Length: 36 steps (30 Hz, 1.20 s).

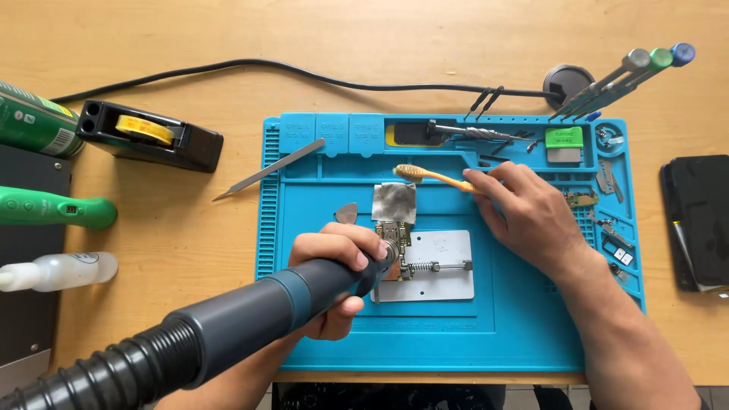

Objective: The person uses a hot air gun to heat a small electronic component clamped on a blue work mat. They then use a toothbrush to clean the component and tweezers to manipulate small parts on the circuit board.

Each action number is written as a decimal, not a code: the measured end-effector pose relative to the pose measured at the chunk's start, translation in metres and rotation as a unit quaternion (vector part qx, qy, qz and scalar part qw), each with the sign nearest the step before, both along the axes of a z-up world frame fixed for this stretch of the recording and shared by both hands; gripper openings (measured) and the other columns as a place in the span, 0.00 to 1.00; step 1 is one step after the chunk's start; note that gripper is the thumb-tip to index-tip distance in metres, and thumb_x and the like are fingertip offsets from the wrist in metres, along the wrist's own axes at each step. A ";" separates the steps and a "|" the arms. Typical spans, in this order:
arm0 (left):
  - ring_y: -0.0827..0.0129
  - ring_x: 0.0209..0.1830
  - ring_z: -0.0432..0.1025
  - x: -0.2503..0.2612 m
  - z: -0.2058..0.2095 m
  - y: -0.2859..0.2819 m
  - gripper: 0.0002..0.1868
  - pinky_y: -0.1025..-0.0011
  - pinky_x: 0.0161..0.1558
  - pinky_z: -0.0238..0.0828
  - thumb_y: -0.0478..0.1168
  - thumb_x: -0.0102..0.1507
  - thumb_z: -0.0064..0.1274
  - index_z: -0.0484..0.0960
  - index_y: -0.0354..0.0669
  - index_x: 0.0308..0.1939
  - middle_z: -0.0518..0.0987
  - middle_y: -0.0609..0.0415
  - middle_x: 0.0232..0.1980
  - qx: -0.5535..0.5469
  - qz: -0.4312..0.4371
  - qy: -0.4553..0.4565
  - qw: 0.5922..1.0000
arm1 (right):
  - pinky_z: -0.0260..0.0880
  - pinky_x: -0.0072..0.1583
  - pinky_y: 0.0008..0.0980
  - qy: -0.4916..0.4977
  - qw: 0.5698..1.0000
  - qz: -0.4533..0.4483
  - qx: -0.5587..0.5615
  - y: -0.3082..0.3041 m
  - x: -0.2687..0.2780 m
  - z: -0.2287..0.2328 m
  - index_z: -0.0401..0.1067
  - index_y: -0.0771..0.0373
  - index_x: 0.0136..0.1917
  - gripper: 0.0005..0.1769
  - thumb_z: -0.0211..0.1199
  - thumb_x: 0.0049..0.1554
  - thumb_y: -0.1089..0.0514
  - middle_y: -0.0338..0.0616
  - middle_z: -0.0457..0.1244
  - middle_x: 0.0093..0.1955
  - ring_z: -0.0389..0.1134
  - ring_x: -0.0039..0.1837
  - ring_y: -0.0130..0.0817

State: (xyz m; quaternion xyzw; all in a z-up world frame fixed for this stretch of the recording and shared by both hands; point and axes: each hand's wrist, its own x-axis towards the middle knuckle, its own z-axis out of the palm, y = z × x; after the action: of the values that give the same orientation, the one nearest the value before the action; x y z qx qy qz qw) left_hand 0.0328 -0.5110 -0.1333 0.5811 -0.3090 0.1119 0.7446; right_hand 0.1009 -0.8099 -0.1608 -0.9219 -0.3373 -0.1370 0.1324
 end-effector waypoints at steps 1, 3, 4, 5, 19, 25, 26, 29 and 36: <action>0.61 0.50 0.74 0.000 0.000 0.000 0.19 0.67 0.54 0.78 0.52 0.72 0.50 0.64 0.44 0.52 0.75 0.45 0.49 -0.006 -0.006 -0.001 1.000 | 0.70 0.44 0.43 0.002 1.000 -0.001 -0.005 0.000 0.000 -0.001 0.73 0.62 0.65 0.16 0.61 0.64 0.64 0.50 0.64 0.52 0.67 0.49 0.48; 0.60 0.50 0.74 0.000 0.000 -0.001 0.19 0.67 0.52 0.80 0.52 0.72 0.50 0.64 0.44 0.52 0.74 0.44 0.49 -0.014 -0.011 -0.004 1.000 | 0.70 0.45 0.43 0.001 1.000 -0.001 -0.012 0.000 0.000 -0.001 0.72 0.62 0.65 0.16 0.61 0.64 0.64 0.50 0.63 0.52 0.67 0.49 0.48; 0.62 0.49 0.74 0.000 0.000 -0.001 0.19 0.67 0.53 0.78 0.53 0.72 0.50 0.64 0.44 0.52 0.75 0.45 0.48 -0.011 0.001 -0.008 1.000 | 0.70 0.44 0.42 0.005 1.000 -0.001 -0.016 0.000 0.000 -0.001 0.73 0.62 0.65 0.16 0.61 0.64 0.63 0.50 0.63 0.52 0.67 0.49 0.48; 0.63 0.49 0.75 0.001 0.000 -0.001 0.19 0.68 0.54 0.77 0.54 0.72 0.51 0.65 0.44 0.51 0.76 0.46 0.47 -0.008 0.013 -0.012 1.000 | 0.70 0.43 0.42 0.008 1.000 -0.002 -0.021 0.001 0.000 0.000 0.73 0.62 0.65 0.16 0.62 0.64 0.62 0.50 0.64 0.52 0.66 0.49 0.47; 0.61 0.43 0.78 0.007 0.005 -0.004 0.19 0.66 0.50 0.77 0.53 0.67 0.55 0.69 0.42 0.44 0.81 0.46 0.40 -0.026 0.070 -0.019 0.997 | 0.69 0.42 0.27 0.027 0.995 -0.041 -0.092 0.002 -0.002 0.006 0.74 0.52 0.62 0.16 0.66 0.61 0.53 0.40 0.60 0.46 0.64 0.42 0.30; 0.62 0.41 0.77 0.009 0.004 -0.008 0.17 0.69 0.47 0.76 0.50 0.68 0.54 0.69 0.42 0.45 0.80 0.48 0.39 -0.019 0.088 -0.042 0.995 | 0.67 0.40 0.25 0.007 0.995 -0.033 -0.095 -0.003 0.001 0.000 0.75 0.50 0.60 0.12 0.65 0.63 0.55 0.39 0.61 0.45 0.64 0.41 0.29; 0.62 0.41 0.77 0.009 0.004 -0.009 0.16 0.69 0.46 0.75 0.49 0.69 0.53 0.69 0.41 0.45 0.79 0.49 0.39 -0.016 0.093 -0.050 0.994 | 0.67 0.40 0.25 0.004 0.995 -0.035 -0.095 -0.004 0.000 0.000 0.75 0.49 0.60 0.11 0.64 0.63 0.56 0.38 0.61 0.45 0.64 0.40 0.29; 0.56 0.39 0.79 0.014 -0.006 -0.009 0.16 0.65 0.43 0.77 0.45 0.66 0.54 0.68 0.41 0.50 0.76 0.51 0.37 -0.035 0.094 -0.074 0.992 | 0.67 0.40 0.24 0.002 0.995 -0.041 -0.090 -0.004 0.000 0.000 0.75 0.49 0.58 0.09 0.65 0.63 0.57 0.37 0.62 0.46 0.64 0.41 0.28; 0.60 0.42 0.77 0.014 0.011 -0.002 0.19 0.66 0.46 0.77 0.50 0.69 0.51 0.65 0.41 0.52 0.72 0.52 0.44 0.003 0.090 -0.015 0.996 | 0.69 0.43 0.27 -0.010 0.998 -0.039 -0.057 -0.003 0.001 0.002 0.74 0.52 0.56 0.06 0.63 0.65 0.58 0.36 0.62 0.47 0.66 0.45 0.30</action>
State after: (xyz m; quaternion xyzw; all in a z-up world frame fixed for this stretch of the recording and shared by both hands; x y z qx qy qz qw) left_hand 0.0467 -0.5130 -0.1224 0.6068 -0.2670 0.1865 0.7251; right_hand 0.1018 -0.8130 -0.1591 -0.9390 -0.3098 -0.1315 0.0712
